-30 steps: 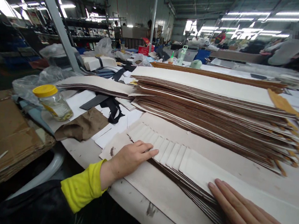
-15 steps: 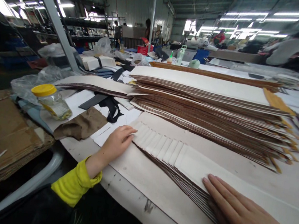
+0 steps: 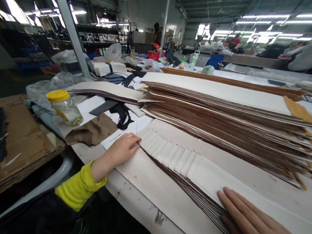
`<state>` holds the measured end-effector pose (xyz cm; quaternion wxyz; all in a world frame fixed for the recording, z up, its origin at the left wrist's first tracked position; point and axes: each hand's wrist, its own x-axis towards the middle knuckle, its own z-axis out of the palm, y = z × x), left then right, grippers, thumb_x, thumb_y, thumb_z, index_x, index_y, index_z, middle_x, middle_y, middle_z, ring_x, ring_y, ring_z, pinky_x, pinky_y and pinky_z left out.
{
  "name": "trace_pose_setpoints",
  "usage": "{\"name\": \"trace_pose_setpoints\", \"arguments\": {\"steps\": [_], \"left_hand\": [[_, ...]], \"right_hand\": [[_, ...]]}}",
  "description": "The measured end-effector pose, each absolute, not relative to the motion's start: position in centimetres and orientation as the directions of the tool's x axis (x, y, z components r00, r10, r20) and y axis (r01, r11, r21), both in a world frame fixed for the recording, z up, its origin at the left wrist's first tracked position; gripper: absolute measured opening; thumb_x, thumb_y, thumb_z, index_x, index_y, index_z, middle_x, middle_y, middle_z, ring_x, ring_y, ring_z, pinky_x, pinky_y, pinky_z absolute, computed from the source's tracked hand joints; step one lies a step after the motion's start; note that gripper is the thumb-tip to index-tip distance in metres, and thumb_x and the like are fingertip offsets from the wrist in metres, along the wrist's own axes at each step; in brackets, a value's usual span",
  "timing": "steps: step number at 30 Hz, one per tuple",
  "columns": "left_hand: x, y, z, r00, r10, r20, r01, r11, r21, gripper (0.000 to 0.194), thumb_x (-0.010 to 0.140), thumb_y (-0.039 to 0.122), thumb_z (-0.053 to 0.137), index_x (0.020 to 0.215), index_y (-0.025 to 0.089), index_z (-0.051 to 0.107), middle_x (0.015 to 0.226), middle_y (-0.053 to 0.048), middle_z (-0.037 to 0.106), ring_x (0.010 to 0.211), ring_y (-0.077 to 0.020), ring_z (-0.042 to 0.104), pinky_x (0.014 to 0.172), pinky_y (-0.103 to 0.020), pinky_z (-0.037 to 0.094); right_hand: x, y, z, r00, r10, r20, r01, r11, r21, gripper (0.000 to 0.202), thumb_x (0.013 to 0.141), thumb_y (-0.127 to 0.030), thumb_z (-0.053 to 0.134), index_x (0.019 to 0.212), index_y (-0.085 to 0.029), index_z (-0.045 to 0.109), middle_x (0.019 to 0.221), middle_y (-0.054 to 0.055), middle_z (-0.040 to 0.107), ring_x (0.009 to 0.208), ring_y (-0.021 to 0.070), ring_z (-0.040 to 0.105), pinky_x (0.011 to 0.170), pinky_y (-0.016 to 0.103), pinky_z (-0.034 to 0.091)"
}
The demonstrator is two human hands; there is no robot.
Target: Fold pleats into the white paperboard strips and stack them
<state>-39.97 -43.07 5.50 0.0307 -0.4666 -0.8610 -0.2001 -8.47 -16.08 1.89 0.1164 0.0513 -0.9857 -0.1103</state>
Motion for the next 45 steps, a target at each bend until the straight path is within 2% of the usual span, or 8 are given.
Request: {"name": "trace_pose_setpoints", "arguments": {"steps": [5, 10, 14, 18, 24, 32, 42, 45], "left_hand": [[-41.2, -43.5, 6.1, -0.602, 0.78, 0.171, 0.778, 0.524, 0.347, 0.028, 0.081, 0.023, 0.044, 0.101, 0.015, 0.061, 0.096, -0.009, 0.06, 0.094, -0.0204, 0.054, 0.086, -0.035, 0.041], [-42.4, -42.4, 7.0, -0.636, 0.771, 0.018, 0.691, 0.559, 0.459, 0.026, 0.077, 0.024, 0.046, 0.092, 0.016, 0.065, 0.092, -0.007, 0.06, 0.089, -0.0201, 0.055, 0.085, -0.031, 0.04], [-43.9, -41.3, 7.3, -0.652, 0.754, -0.081, 0.61, 0.585, 0.535, 0.02, 0.071, 0.026, 0.052, 0.08, 0.014, 0.064, 0.078, -0.005, 0.063, 0.072, -0.0167, 0.057, 0.069, -0.026, 0.045], [-44.6, -40.6, 7.7, -0.657, 0.737, -0.157, 0.528, 0.599, 0.602, 0.027, 0.071, 0.031, 0.051, 0.087, 0.012, 0.062, 0.065, -0.001, 0.06, 0.056, -0.013, 0.053, 0.053, -0.023, 0.042], [-43.8, -39.4, 8.3, -0.654, 0.746, -0.129, 0.519, 0.566, 0.641, 0.018, 0.063, 0.021, 0.056, 0.079, 0.015, 0.064, 0.074, -0.001, 0.061, 0.07, -0.0138, 0.053, 0.066, -0.023, 0.04], [-43.8, -38.2, 8.5, -0.647, 0.704, -0.294, 0.363, 0.623, 0.693, 0.012, 0.059, 0.025, 0.06, 0.066, 0.015, 0.063, 0.045, 0.006, 0.046, 0.043, -0.0073, 0.035, 0.045, -0.021, 0.027], [-43.4, -38.6, 9.1, -0.487, 0.737, -0.468, -0.003, 0.535, 0.845, 0.029, 0.069, 0.042, 0.061, 0.066, 0.014, 0.054, 0.052, 0.003, 0.05, 0.043, -0.0052, 0.04, 0.038, -0.018, 0.022], [-41.4, -39.4, 9.1, -0.415, 0.764, -0.495, -0.09, 0.507, 0.857, 0.037, 0.073, 0.051, 0.056, 0.073, 0.014, 0.055, 0.064, -0.002, 0.059, 0.054, -0.0082, 0.053, 0.042, -0.018, 0.033]], "right_hand": [[-8.6, -14.5, 0.8, -0.931, -0.232, 0.282, -0.169, 0.958, 0.232, 0.058, 0.082, -0.024, 0.041, 0.138, -0.025, 0.026, 0.135, 0.004, 0.04, 0.11, 0.0268, 0.051, 0.077, 0.038, 0.054], [-8.2, -15.9, 2.1, -0.972, -0.136, 0.192, -0.098, 0.976, 0.193, 0.061, 0.082, -0.02, 0.038, 0.14, -0.021, 0.02, 0.138, 0.006, 0.034, 0.116, 0.0269, 0.045, 0.085, 0.04, 0.05], [-8.3, -16.5, 2.5, -0.97, -0.147, 0.194, -0.098, 0.966, 0.24, 0.06, 0.083, -0.021, 0.038, 0.14, -0.02, 0.02, 0.139, 0.007, 0.033, 0.117, 0.0264, 0.045, 0.086, 0.039, 0.05], [-8.5, -16.2, 2.0, -0.967, -0.145, 0.212, -0.092, 0.966, 0.24, 0.059, 0.083, -0.021, 0.04, 0.139, -0.021, 0.022, 0.138, 0.006, 0.034, 0.116, 0.0266, 0.046, 0.085, 0.039, 0.051], [-8.3, -16.2, 2.4, -0.967, -0.14, 0.214, -0.096, 0.974, 0.205, 0.058, 0.083, -0.02, 0.039, 0.139, -0.021, 0.023, 0.137, 0.006, 0.037, 0.115, 0.0262, 0.047, 0.085, 0.039, 0.051], [-8.8, -16.8, 2.5, -0.948, -0.117, 0.296, -0.064, 0.981, 0.182, 0.054, 0.086, -0.034, 0.041, 0.137, -0.022, 0.029, 0.132, 0.007, 0.044, 0.11, 0.0258, 0.052, 0.082, 0.039, 0.052], [-9.6, -17.8, 4.1, -0.898, -0.16, 0.41, -0.061, 0.968, 0.244, 0.047, 0.087, -0.032, 0.037, 0.132, -0.018, 0.04, 0.123, 0.008, 0.054, 0.1, 0.0228, 0.059, 0.075, 0.035, 0.054], [-9.9, -18.2, 4.7, -0.876, -0.175, 0.45, -0.069, 0.968, 0.242, 0.041, 0.087, -0.032, 0.037, 0.123, -0.017, 0.051, 0.118, 0.008, 0.058, 0.096, 0.0218, 0.061, 0.075, 0.034, 0.054]]}}
